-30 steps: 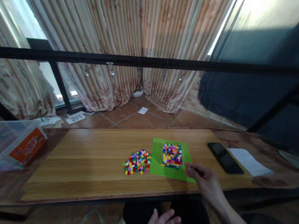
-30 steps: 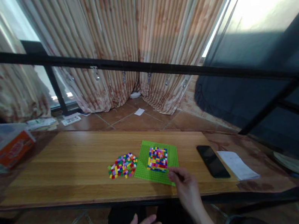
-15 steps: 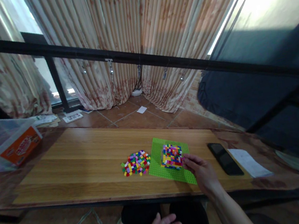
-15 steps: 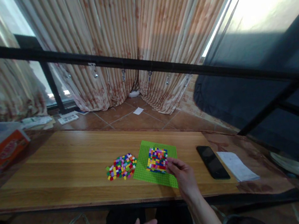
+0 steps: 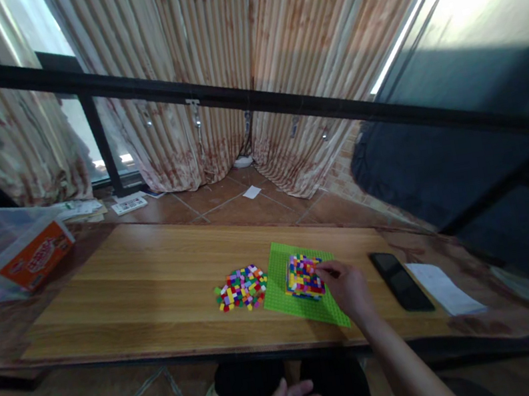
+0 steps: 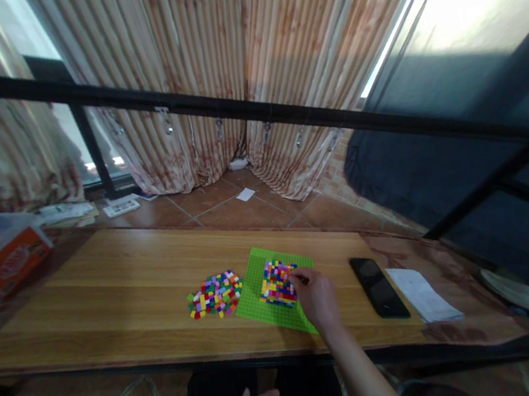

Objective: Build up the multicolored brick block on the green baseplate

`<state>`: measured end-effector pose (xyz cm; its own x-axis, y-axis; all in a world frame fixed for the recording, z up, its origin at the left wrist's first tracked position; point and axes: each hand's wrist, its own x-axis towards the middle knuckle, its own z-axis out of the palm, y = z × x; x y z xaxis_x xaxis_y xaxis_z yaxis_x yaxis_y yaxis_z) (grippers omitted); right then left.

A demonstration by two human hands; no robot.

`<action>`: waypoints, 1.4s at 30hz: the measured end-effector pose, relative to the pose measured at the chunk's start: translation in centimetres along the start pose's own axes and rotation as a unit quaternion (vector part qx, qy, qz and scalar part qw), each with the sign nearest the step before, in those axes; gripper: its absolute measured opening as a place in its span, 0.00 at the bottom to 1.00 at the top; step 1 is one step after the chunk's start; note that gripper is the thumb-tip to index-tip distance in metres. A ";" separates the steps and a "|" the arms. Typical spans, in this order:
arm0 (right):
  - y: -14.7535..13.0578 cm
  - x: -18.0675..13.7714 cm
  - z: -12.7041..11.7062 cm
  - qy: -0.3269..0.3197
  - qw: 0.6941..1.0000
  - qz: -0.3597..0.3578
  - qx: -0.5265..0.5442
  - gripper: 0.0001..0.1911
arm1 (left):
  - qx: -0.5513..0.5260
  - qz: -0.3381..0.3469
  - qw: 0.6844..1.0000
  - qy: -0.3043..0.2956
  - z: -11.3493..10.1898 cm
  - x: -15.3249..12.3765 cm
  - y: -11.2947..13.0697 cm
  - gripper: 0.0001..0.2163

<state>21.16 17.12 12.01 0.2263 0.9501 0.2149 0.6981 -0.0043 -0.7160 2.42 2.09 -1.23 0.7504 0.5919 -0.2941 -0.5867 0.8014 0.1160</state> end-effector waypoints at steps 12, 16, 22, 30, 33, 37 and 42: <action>0.3 -0.1 0.5 0.023 0.999 -0.004 -0.022 0.14 | 0.030 0.010 0.999 0.028 -0.1 0.3 -0.4 0.24; 0.8 -0.2 0.2 0.025 1.000 0.015 0.008 0.14 | 0.031 0.009 0.999 0.023 -0.2 0.2 -0.5 0.24; 1.7 0.1 0.7 0.041 0.996 0.060 0.059 0.16 | 0.028 0.013 0.999 0.028 -0.3 0.3 -0.7 0.23; 2.6 0.8 1.6 0.091 0.989 0.093 0.064 0.28 | 0.035 0.009 0.999 0.025 -0.4 0.4 -0.7 0.22; 2.6 0.8 2.2 0.071 0.980 0.123 0.138 0.30 | 0.035 0.012 0.999 0.027 -0.5 0.4 -0.7 0.22; 2.3 0.5 3.0 0.049 0.947 0.181 0.260 0.32 | 0.032 0.011 0.999 0.038 -0.7 0.5 -0.9 0.23; 2.4 0.7 3.5 0.046 0.926 0.188 0.325 0.30 | 0.052 0.006 0.998 0.040 -1.1 1.1 -0.5 0.23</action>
<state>20.62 18.83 8.06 0.4478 0.8888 -0.0975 0.0078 -0.1130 -0.9936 3.18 2.19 -2.68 0.7140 0.5961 -0.3673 -0.5575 0.8014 0.2169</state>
